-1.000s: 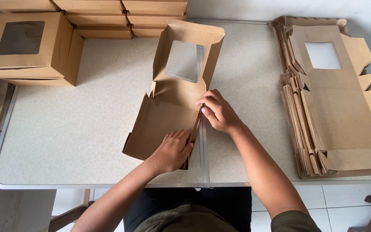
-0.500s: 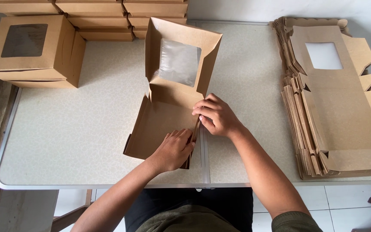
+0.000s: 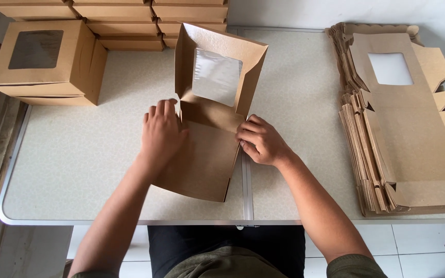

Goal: Assembling a cardboard box with a clear window by folding and tucking pre-cut flaps.

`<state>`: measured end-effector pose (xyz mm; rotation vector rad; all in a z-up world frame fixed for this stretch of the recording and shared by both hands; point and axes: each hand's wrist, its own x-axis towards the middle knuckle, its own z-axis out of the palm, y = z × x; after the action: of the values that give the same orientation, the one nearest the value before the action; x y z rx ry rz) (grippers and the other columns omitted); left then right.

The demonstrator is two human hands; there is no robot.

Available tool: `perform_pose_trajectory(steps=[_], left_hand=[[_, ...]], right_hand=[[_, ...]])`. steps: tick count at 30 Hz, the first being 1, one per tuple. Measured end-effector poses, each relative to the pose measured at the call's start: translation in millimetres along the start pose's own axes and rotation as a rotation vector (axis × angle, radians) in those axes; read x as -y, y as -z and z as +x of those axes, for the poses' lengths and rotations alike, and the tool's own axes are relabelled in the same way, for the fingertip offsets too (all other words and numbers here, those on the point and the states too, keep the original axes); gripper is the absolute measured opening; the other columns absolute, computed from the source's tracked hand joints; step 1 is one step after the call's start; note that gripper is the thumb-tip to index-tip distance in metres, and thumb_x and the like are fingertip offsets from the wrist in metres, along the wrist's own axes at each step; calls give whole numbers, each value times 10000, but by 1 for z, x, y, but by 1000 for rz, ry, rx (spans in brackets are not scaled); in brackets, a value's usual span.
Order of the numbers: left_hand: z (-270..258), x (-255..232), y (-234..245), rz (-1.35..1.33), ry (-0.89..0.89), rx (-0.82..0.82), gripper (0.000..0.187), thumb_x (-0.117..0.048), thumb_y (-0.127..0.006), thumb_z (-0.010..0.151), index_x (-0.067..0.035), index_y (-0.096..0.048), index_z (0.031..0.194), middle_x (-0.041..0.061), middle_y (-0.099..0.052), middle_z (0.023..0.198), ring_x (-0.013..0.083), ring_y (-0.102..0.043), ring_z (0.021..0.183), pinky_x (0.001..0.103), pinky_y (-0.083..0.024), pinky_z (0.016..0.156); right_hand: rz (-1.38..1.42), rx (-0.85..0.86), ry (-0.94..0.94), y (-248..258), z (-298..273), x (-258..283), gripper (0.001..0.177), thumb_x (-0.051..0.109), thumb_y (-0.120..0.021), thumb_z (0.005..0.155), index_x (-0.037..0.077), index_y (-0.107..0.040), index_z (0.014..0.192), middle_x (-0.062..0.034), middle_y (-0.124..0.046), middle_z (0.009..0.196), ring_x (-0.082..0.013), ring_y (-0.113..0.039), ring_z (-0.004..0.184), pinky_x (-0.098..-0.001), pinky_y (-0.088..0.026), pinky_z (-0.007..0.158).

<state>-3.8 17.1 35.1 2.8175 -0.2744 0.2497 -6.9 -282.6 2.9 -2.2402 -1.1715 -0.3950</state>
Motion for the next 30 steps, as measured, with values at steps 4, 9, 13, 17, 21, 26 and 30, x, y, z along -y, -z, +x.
perform_pose_trajectory(steps=[4, 9, 13, 17, 21, 26, 30], left_hand=[[27, 37, -43, -51, 19, 95, 817, -115, -864, 643, -56, -476, 1359, 170, -625, 1177, 424, -641, 1111, 505, -484, 963], [38, 44, -52, -46, -13, 48, 356, -257, -793, 783, -75, -679, 1068, 104, -723, 815, 399, -731, 770, 515, -595, 716], [43, 55, -59, -65, 50, 9, 259, -372, -659, 954, -119, -694, 909, 105, -705, 728, 414, -720, 693, 527, -593, 640], [51, 71, -76, -85, 138, -10, 367, -429, -566, 1007, -132, -700, 839, 127, -657, 660, 443, -699, 661, 535, -583, 594], [52, 74, -63, -377, 272, 83, 313, -271, -550, 972, -62, -662, 768, 133, -620, 606, 369, -665, 569, 463, -500, 501], [33, 26, 15, -646, 334, 218, 276, -186, -522, 962, -45, -751, 904, 92, -767, 822, 217, -724, 585, 304, -571, 524], [29, 18, 20, -756, 321, 312, 274, -147, -528, 930, -6, -759, 973, 177, -772, 925, 283, -741, 655, 320, -601, 530]], right_hand=[[-15, 8, 2, -1, 0, -2, 107, 172, -549, 919, 159, -634, 855, -33, -571, 797, -277, -548, 805, -398, -501, 750], [7, 7, 22, 0, 0, -2, 132, 183, -526, 923, 153, -639, 863, -33, -577, 815, -281, -547, 802, -405, -499, 748], [4, 1, 20, -1, 0, -4, 108, 165, -546, 906, 150, -639, 853, -35, -596, 827, -280, -553, 807, -403, -496, 750], [15, -3, 22, 0, 2, -1, 110, 160, -542, 914, 143, -631, 851, -43, -602, 837, -288, -553, 807, -409, -492, 747], [40, 10, 12, -2, 0, -5, 135, 187, -524, 933, 150, -637, 870, -47, -618, 873, -292, -560, 829, -413, -492, 763], [63, -4, -36, -1, -1, -6, 230, 241, -443, 993, 142, -641, 931, -66, -611, 944, -304, -560, 883, -415, -498, 792], [8, -51, -76, 10, 4, -10, 301, 227, -381, 1042, 118, -658, 1001, -99, -609, 1096, -345, -554, 990, -427, -517, 828]])
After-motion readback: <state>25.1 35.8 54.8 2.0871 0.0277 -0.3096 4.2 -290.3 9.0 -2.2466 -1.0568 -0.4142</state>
